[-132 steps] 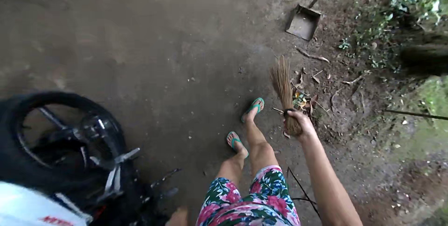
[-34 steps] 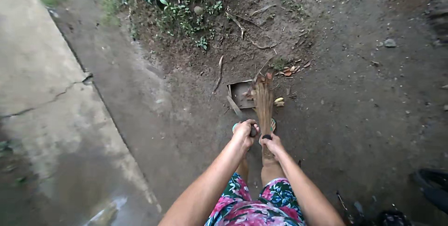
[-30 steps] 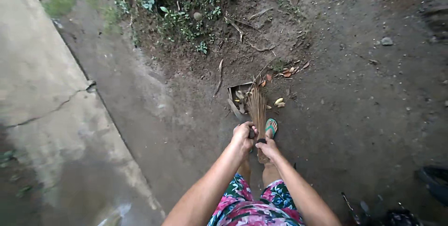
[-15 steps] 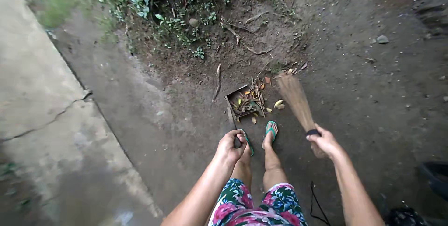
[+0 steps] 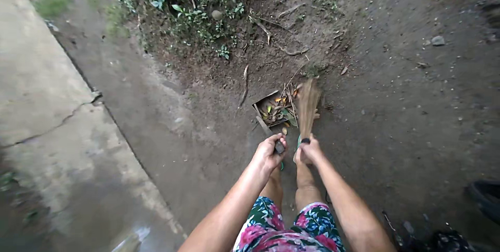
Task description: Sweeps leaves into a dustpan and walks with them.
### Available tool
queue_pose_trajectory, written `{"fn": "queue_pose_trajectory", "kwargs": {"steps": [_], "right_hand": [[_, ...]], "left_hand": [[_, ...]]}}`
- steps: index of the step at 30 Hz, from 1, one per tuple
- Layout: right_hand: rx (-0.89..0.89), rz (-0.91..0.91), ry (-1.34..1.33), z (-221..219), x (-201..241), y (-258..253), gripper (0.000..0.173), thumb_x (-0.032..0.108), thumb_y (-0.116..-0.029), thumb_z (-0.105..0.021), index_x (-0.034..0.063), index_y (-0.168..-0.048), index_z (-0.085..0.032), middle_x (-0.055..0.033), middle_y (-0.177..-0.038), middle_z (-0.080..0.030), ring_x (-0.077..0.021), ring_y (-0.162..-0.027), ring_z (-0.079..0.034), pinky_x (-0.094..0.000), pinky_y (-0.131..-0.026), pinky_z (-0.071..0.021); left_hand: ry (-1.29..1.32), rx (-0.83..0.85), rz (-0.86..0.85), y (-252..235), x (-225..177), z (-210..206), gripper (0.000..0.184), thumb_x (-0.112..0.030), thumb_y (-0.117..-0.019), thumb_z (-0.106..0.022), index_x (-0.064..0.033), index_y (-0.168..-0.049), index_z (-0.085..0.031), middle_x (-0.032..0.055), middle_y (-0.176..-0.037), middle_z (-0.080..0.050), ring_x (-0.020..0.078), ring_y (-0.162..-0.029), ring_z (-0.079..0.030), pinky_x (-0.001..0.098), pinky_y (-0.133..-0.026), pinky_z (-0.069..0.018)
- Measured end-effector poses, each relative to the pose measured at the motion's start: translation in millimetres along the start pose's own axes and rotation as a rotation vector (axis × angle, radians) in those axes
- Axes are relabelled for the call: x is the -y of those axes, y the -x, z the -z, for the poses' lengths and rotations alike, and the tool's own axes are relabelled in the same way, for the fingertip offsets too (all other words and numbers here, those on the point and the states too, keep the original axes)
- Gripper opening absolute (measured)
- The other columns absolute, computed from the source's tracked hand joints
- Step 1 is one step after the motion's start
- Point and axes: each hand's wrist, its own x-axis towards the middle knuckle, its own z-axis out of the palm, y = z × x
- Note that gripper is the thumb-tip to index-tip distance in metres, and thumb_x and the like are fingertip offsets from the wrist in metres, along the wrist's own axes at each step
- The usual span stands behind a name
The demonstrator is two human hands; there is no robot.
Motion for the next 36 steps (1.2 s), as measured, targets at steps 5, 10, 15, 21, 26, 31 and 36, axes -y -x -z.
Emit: {"fn": "queue_pose_trajectory", "kwargs": {"steps": [5, 10, 15, 21, 26, 31, 36], "right_hand": [[0.215, -0.04, 0.091, -43, 3, 57, 0.091, 0.017, -0.092, -0.074, 0.0009, -0.163, -0.018, -0.0253, -0.157, -0.041, -0.0346, -0.141, -0.048, -0.0502, -0.116, -0.042], [0.276, -0.054, 0.139, -46, -1, 86, 0.093, 0.019, -0.0929, -0.074, 0.0014, -0.163, -0.016, -0.0221, -0.161, -0.037, -0.031, -0.146, -0.043, -0.0467, -0.12, -0.0372], [0.31, -0.049, 0.237, -29, -20, 119, 0.086, 0.02, -0.0916, -0.075, 0.0116, -0.163, -0.028, -0.0185, -0.154, -0.049, -0.0303, -0.14, -0.05, -0.0499, -0.117, -0.041], [0.068, -0.115, -0.157, 7, -64, 162, 0.082, 0.011, -0.0937, -0.072, 0.0082, -0.163, -0.028, -0.0212, -0.155, -0.046, -0.0311, -0.128, -0.06, -0.0475, -0.106, -0.0515], [-0.235, -0.221, -0.531, 2, -84, 118, 0.075, 0.009, -0.0967, -0.068, 0.0068, -0.161, -0.03, -0.0258, -0.145, -0.052, -0.0372, -0.111, -0.066, -0.052, -0.09, -0.0576], [-0.251, -0.272, -0.694, -51, -51, 72, 0.048, 0.015, -0.0967, -0.069, 0.0026, -0.141, -0.056, -0.0229, -0.128, -0.063, -0.034, -0.114, -0.064, -0.0537, -0.095, -0.0533], [0.025, -0.227, -0.688, -48, -32, 109, 0.059, 0.011, -0.0987, -0.065, 0.0077, -0.154, -0.043, -0.0202, -0.12, -0.065, -0.0265, -0.087, -0.068, -0.0413, -0.075, -0.0594]], "left_hand": [[-0.041, -0.042, 0.013, 6, -7, 13, 0.009, -0.009, -0.1037, -0.048, -0.0056, -0.096, -0.051, 0.0054, -0.072, -0.057, 0.0074, -0.05, -0.055, 0.0176, -0.046, -0.0515], [-0.014, -0.061, 0.041, 20, -26, 37, 0.007, -0.007, -0.1023, -0.045, -0.0059, -0.097, -0.049, 0.005, -0.072, -0.055, 0.0054, -0.046, -0.051, 0.0147, -0.041, -0.0465], [-0.026, -0.039, 0.051, 28, -44, 64, 0.008, -0.008, -0.1022, -0.045, -0.0051, -0.097, -0.05, 0.0055, -0.074, -0.057, 0.0047, -0.046, -0.052, 0.0141, -0.04, -0.046], [-0.111, -0.041, 0.026, 29, -36, 82, 0.013, -0.009, -0.1037, -0.043, -0.0042, -0.094, -0.051, 0.0044, -0.069, -0.056, 0.0044, -0.043, -0.049, 0.0138, -0.039, -0.0447], [-0.194, -0.069, -0.077, 29, -8, 93, 0.013, -0.002, -0.102, -0.046, -0.0039, -0.115, -0.046, 0.0079, -0.078, -0.057, 0.0065, -0.045, -0.05, 0.0172, -0.039, -0.0447], [-0.283, -0.095, -0.119, 18, 17, 99, 0.029, 0.002, -0.1007, -0.048, -0.0027, -0.128, -0.041, 0.0099, -0.081, -0.056, 0.0089, -0.047, -0.051, 0.0192, -0.041, -0.0459], [-0.309, -0.074, -0.104, 13, 19, 89, 0.027, 0.002, -0.1019, -0.047, -0.0025, -0.127, -0.04, 0.0108, -0.081, -0.058, 0.0102, -0.048, -0.054, 0.0203, -0.043, -0.0492]]}}
